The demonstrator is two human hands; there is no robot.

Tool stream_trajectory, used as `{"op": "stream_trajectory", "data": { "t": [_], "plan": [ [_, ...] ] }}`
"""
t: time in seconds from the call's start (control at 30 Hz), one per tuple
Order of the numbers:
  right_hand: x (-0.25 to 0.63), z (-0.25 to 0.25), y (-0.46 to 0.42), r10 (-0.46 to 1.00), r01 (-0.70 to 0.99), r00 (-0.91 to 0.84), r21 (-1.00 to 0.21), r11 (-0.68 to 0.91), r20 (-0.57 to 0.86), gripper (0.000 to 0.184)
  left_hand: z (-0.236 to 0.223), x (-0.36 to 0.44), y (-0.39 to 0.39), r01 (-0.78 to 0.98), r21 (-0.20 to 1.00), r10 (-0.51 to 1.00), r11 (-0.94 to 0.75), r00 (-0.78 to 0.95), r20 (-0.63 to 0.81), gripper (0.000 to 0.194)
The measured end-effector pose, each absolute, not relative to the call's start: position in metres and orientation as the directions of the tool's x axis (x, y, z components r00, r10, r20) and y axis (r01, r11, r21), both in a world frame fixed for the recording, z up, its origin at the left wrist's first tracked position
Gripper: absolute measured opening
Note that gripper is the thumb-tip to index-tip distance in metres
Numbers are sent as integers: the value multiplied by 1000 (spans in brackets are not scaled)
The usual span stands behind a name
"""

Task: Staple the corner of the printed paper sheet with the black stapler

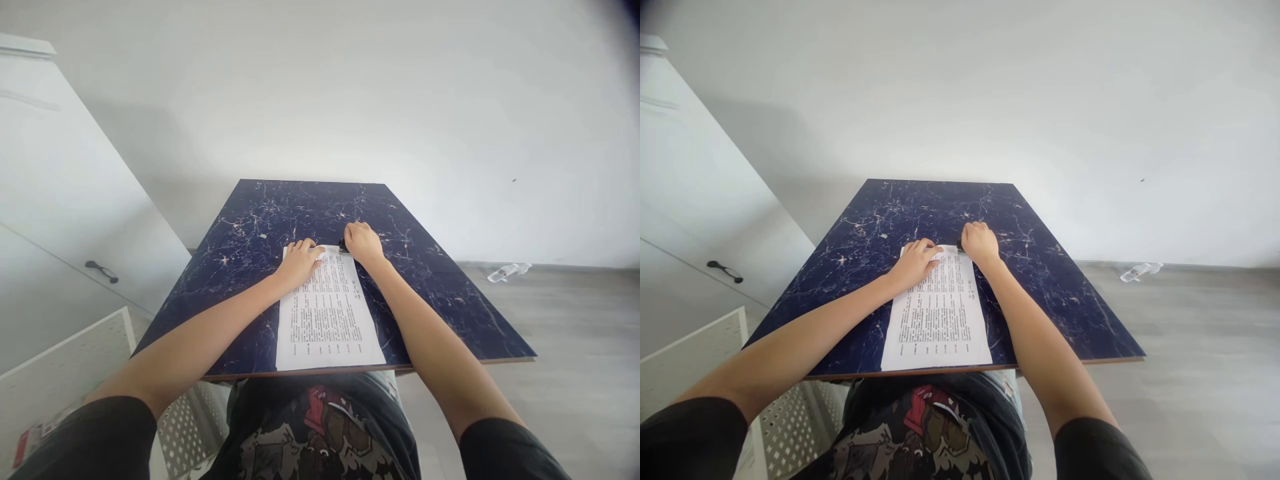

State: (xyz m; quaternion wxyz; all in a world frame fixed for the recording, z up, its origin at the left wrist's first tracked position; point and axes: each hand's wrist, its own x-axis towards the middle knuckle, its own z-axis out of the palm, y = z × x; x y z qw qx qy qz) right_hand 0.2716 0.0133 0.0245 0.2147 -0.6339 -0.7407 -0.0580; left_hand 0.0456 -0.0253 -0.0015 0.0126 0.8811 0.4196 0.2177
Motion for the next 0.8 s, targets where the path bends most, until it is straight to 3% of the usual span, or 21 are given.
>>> {"op": "stream_trajectory", "data": {
  "t": [0.8],
  "plan": [
    [268, 29, 9, 925, 978, -119, -119, 172, 361, 34, 0, 46, -27, 739, 179, 741, -649, 560, 371, 33]
  ]
}}
